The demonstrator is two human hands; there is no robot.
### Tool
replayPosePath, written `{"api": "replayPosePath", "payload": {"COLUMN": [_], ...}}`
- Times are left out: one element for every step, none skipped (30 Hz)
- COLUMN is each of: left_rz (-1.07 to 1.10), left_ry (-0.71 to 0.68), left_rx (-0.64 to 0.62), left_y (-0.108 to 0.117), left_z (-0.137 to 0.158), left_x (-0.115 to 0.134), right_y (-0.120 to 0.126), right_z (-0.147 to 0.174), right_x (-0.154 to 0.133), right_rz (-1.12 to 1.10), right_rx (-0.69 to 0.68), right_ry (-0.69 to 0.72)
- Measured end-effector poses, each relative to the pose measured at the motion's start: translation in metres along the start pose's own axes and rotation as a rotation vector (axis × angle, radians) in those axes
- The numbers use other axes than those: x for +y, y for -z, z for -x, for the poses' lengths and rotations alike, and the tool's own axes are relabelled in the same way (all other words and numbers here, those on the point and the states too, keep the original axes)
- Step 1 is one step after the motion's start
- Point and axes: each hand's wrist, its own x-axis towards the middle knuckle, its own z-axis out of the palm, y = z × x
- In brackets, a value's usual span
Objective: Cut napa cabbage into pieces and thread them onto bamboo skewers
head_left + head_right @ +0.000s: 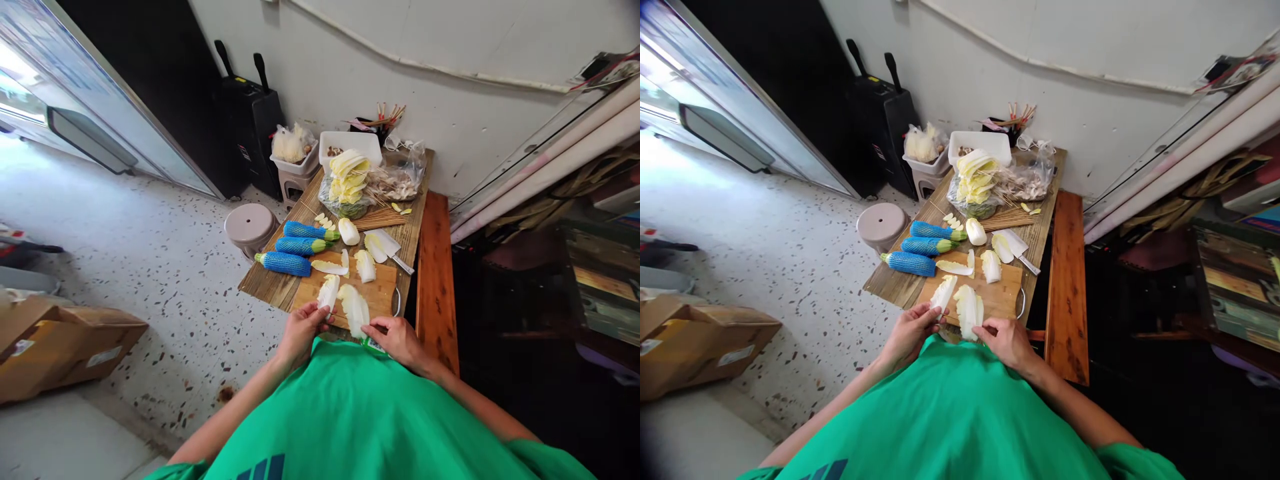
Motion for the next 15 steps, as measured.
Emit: {"api": "replayPosePath", "payload": {"left_rz": [-0.025,-0.059,-0.098,-0.136,-0.171,-0.202,-0.224,-0.235,-0.234,-0.226,-0.209,-0.187,-0.163,-0.139,-0.11], "left_ry": [-0.027,-0.051,-0.07,-0.082,-0.088,-0.095,-0.103,-0.109,-0.11,-0.108,-0.1,-0.089,-0.08,-0.077,-0.074], "left_rx": [0.003,-0.008,-0.03,-0.057,-0.086,-0.116,-0.142,-0.166,-0.184,-0.196,-0.202,-0.202,-0.199,-0.194,-0.185], "left_y": [0.0,-0.001,-0.002,-0.003,-0.005,-0.007,-0.01,-0.013,-0.017,-0.02,-0.023,-0.026,-0.029,-0.031,-0.033], "left_z": [0.001,0.003,0.005,0.006,0.008,0.011,0.013,0.015,0.017,0.02,0.022,0.024,0.026,0.028,0.03], "left_x": [0.0,0.0,0.001,0.002,0.003,0.005,0.006,0.008,0.01,0.012,0.014,0.016,0.018,0.02,0.021], "right_y": [0.003,0.007,0.011,0.016,0.02,0.024,0.027,0.03,0.032,0.033,0.033,0.033,0.033,0.033,0.032], "right_z": [-0.001,-0.004,-0.008,-0.013,-0.019,-0.026,-0.033,-0.039,-0.044,-0.047,-0.049,-0.049,-0.048,-0.046,-0.043], "right_x": [-0.001,-0.002,-0.004,-0.007,-0.01,-0.013,-0.016,-0.019,-0.021,-0.022,-0.022,-0.023,-0.023,-0.023,-0.024], "right_rz": [0.03,0.049,0.047,0.015,-0.049,-0.134,-0.226,-0.307,-0.371,-0.417,-0.447,-0.463,-0.468,-0.465,-0.458], "right_rx": [0.032,0.076,0.107,0.106,0.051,-0.066,-0.208,-0.346,-0.462,-0.549,-0.607,-0.636,-0.637,-0.619,-0.582], "right_ry": [0.027,0.068,0.123,0.192,0.272,0.353,0.425,0.475,0.502,0.502,0.478,0.438,0.396,0.363,0.344]}}
